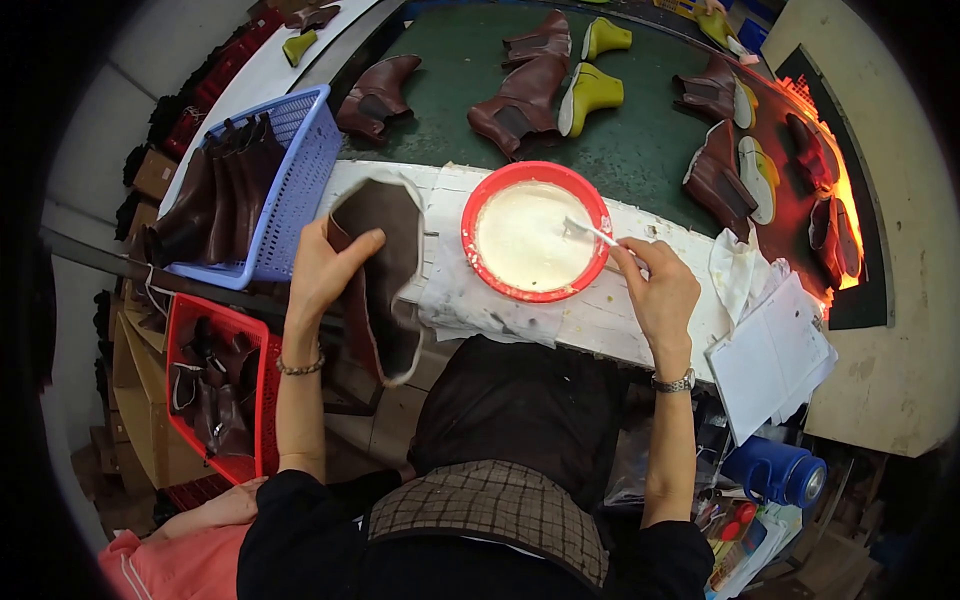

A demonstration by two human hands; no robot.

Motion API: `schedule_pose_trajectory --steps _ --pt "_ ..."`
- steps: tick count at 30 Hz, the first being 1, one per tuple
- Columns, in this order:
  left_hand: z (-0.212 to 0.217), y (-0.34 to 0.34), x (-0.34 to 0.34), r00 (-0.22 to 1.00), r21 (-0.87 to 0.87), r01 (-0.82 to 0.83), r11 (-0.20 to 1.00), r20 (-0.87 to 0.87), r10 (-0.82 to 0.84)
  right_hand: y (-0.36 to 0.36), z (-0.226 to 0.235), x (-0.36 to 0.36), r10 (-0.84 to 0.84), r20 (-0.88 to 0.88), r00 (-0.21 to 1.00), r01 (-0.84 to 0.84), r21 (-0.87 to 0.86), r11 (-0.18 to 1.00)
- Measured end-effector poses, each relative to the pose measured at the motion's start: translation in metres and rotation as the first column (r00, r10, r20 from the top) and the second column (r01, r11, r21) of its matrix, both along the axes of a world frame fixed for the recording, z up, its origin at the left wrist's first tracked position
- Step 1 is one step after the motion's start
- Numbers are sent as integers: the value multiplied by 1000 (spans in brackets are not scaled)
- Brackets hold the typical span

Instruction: Applying glue to the edges of leather boot uppers using a small brush and a bowl of adhesive.

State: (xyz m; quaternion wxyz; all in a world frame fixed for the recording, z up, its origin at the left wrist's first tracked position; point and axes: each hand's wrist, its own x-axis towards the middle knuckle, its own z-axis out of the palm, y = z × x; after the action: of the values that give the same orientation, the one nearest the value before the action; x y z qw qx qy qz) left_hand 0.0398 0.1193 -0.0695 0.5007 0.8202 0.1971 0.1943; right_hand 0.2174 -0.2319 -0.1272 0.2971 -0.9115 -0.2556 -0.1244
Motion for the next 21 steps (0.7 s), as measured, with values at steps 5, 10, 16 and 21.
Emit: schedule_pose_trajectory --steps 5,10,16,21 --pt "22 -27 1 910 -135 297 945 -260 -323 30 42 -3 392 14 920 -369 375 850" --pt "29 -32 10 755 -259 453 853 -398 -521 50 55 -3 567 171 806 -592 203 780" --pt "40 -36 2 947 -341 253 905 -106 -305 54 41 -15 474 168 864 -503 296 812" --pt "40 -40 1 985 -344 167 924 96 -142 61 34 -36 396 152 906 -424 362 830"
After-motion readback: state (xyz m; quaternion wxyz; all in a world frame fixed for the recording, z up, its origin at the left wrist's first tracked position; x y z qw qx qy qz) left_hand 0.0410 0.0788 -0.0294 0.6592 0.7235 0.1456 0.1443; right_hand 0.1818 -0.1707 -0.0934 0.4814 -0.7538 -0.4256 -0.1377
